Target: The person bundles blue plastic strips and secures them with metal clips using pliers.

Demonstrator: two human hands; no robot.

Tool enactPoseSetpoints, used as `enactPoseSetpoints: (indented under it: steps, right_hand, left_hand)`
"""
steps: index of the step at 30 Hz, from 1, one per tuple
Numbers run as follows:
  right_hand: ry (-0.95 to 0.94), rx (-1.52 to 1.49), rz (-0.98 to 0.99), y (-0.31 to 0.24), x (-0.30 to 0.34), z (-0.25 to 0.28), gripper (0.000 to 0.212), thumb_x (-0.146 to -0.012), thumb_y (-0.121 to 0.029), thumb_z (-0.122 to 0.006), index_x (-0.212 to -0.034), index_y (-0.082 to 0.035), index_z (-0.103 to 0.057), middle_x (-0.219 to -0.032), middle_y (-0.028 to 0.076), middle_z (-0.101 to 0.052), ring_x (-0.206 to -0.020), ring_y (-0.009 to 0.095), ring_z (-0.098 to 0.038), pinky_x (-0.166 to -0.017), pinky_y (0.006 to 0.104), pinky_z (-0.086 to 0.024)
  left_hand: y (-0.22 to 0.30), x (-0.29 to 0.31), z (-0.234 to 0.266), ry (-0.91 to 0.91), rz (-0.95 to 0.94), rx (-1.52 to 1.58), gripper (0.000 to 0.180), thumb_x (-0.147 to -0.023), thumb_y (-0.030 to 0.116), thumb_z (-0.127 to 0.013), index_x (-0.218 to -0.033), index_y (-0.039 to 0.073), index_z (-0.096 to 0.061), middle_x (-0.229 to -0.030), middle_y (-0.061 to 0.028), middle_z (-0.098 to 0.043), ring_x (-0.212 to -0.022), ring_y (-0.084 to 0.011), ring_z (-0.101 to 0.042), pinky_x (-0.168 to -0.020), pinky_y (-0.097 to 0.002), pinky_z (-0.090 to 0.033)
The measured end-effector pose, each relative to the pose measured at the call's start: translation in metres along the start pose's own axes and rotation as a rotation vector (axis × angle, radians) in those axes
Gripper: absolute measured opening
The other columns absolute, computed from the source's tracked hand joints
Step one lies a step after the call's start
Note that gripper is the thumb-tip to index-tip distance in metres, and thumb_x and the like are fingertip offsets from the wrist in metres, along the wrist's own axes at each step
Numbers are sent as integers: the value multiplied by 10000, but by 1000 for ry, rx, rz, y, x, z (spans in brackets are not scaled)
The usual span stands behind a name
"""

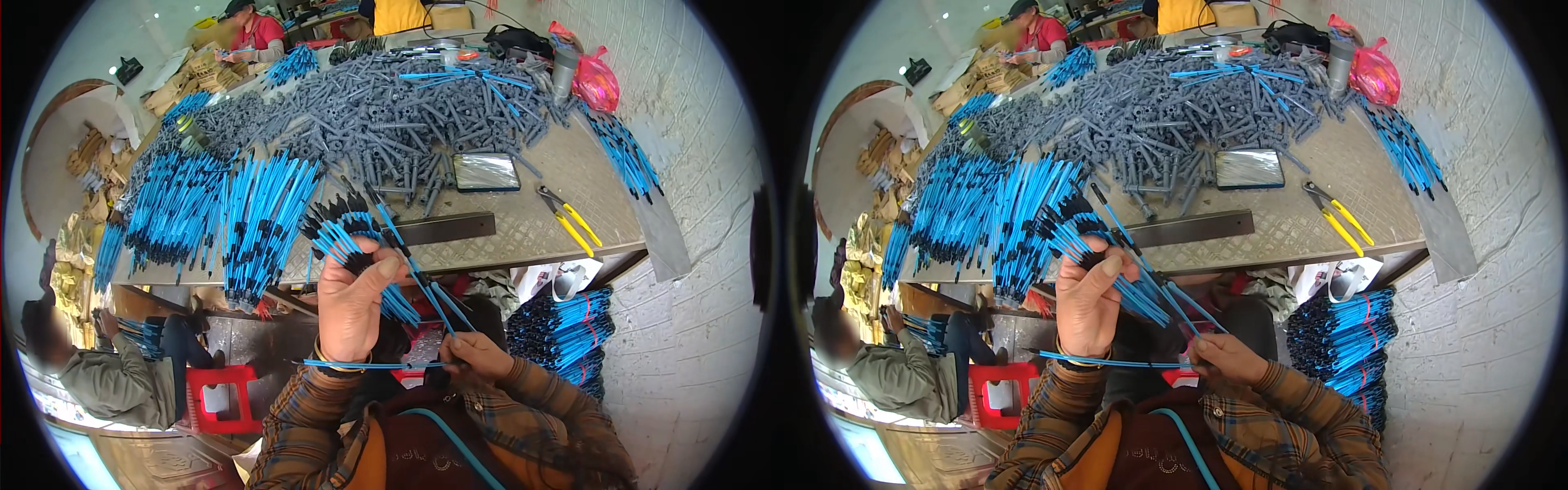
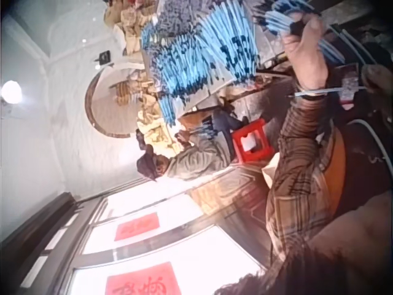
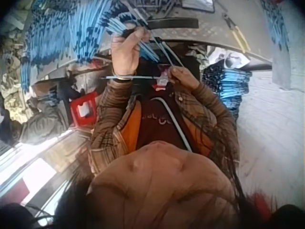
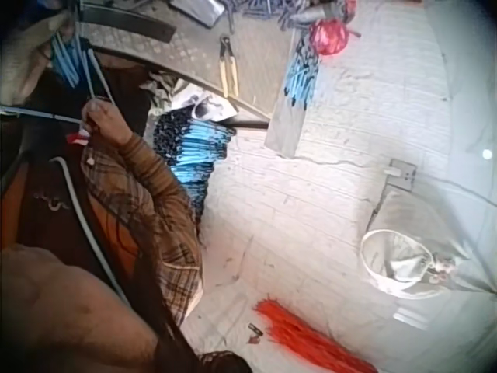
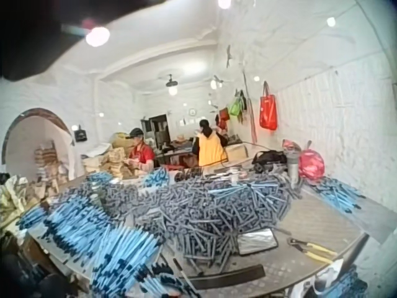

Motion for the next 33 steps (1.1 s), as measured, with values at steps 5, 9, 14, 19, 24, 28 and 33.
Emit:
enactPoseSetpoints:
  steps: [5,9,14,19,24,28,33]
  right_hand:
    - [21,53,70,3,-1,-6,421,-940,-413,-354,-802,-42,-500,-684,11,-496,-596,63,-408,-539,199,-347]
    - [-12,15,40,6,-3,-2,422,-940,-417,-357,-798,-45,-496,-682,7,-496,-597,63,-415,-544,208,-356]
    - [-37,9,47,8,-4,2,418,-940,-414,-358,-804,-45,-498,-687,7,-500,-597,61,-419,-544,208,-360]
    - [-83,-71,-18,5,-4,6,351,-953,-347,-377,-815,-43,-485,-730,3,-423,-661,90,-410,-617,226,-377]
    - [-76,-131,-57,3,0,3,334,-953,-340,-375,-877,-40,-501,-706,-4,-425,-643,78,-405,-597,216,-366]
    - [15,-349,43,15,-4,9,302,-950,-323,-382,-949,-42,-492,-678,-15,-409,-602,61,-373,-561,204,-335]
    - [17,-508,67,20,-3,11,288,-936,-311,-405,-1039,-48,-467,-641,-25,-378,-571,42,-333,-516,197,-290]
  left_hand:
    - [-2,-4,1,115,-66,-37,234,-783,-29,-603,-985,67,-536,-844,-67,-587,-731,-185,-567,-685,-300,-457]
    - [-5,-5,0,135,-85,-30,252,-774,-43,-613,-983,68,-527,-827,-58,-579,-707,-173,-564,-676,-287,-458]
    - [-11,-10,1,159,-101,-88,295,-750,-59,-643,-984,65,-513,-817,-50,-568,-692,-156,-560,-669,-269,-464]
    - [-13,-15,0,167,-73,-148,317,-740,-74,-642,-999,57,-513,-792,-45,-564,-689,-152,-560,-670,-262,-465]
    - [-14,-18,7,119,-65,-235,293,-768,-55,-614,-1023,49,-513,-791,-52,-570,-691,-155,-562,-674,-275,-465]
    - [-12,-19,6,82,2,-190,238,-809,-4,-588,-1032,42,-520,-808,-69,-581,-685,-161,-564,-676,-295,-466]
    - [-14,-17,17,19,16,-33,199,-836,36,-564,-1031,50,-525,-816,-84,-594,-680,-176,-572,-681,-314,-469]
Point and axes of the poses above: each hand's wrist, its own x-axis away from the middle knuckle, its own z-axis out of the back of the hand, y = z × x, the point moved 1 cm from there along -x, towards the middle knuckle
